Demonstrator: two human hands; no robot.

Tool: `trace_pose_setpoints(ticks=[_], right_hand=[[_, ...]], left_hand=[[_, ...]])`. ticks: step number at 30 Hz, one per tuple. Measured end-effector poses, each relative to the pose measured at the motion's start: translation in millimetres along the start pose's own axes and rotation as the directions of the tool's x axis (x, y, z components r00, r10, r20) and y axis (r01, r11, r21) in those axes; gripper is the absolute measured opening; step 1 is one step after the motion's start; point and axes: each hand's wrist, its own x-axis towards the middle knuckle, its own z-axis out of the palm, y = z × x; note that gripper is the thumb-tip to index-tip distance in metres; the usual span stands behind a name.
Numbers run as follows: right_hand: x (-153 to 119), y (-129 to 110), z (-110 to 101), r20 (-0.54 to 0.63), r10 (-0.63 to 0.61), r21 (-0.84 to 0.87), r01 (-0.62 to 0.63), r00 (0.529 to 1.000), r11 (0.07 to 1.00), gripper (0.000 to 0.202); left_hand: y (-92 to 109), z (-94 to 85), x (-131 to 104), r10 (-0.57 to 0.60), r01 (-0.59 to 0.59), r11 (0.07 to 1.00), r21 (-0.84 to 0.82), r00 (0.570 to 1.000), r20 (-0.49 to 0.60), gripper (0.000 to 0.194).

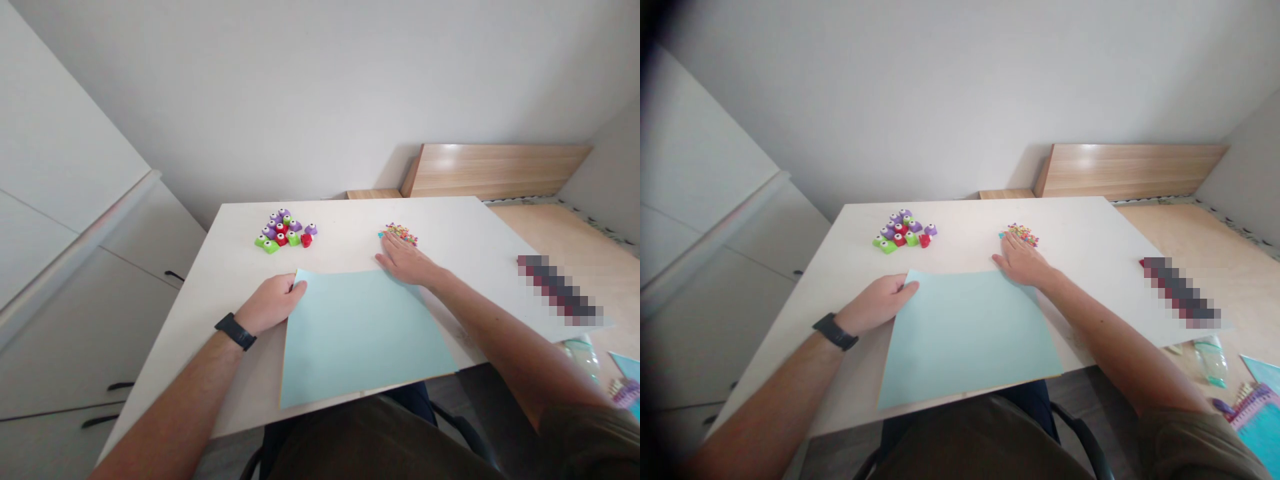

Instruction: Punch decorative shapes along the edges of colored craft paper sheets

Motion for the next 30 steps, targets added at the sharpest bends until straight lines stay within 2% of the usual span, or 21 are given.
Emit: trace_pose_setpoints(ticks=[4, 8, 11, 19, 25, 30], right_hand=[[11.6, -10.5, 0.7, -0.028, -0.036, 0.008, 0.036, 0.999, 0.999, 0.085], [30.9, -15.9, 3.1, 0.002, -0.021, -0.005, 0.021, 1.0, 1.0, 0.087], [36.2, -11.0, 3.9, 0.013, 0.001, -0.023, 0.0, 1.0, 1.0, 0.088], [20.5, 15.5, 5.1, 0.008, 0.168, -0.046, -0.167, 0.986, 0.985, 0.09], [33.7, 17.2, 0.6, -0.042, 0.107, -0.049, -0.109, 0.993, 0.993, 0.089], [48.4, 20.3, 0.2, -0.02, 0.116, -0.054, -0.117, 0.993, 0.992, 0.088]], left_hand=[[1.4, -0.3, -0.2, -0.001, 0.001, 1.0, 0.027, 1.0, -0.002, 0.033], [2.6, -1.6, -1.3, 0.003, -0.003, 0.999, 0.036, 1.0, 0.013, 0.034], [3.6, -2.6, -2.1, -0.002, 0.002, 1.0, 0.017, 1.0, 0.011, 0.034], [0.5, -0.5, -0.6, 0.007, -0.007, 0.999, 0.051, 1.0, -0.007, 0.033], [0.2, -0.4, -0.3, 0.021, -0.021, 0.997, 0.069, 1.0, -0.007, 0.032], [1.1, -0.7, -1.0, 0.012, -0.012, 0.999, 0.052, 1.0, -0.006, 0.032]])
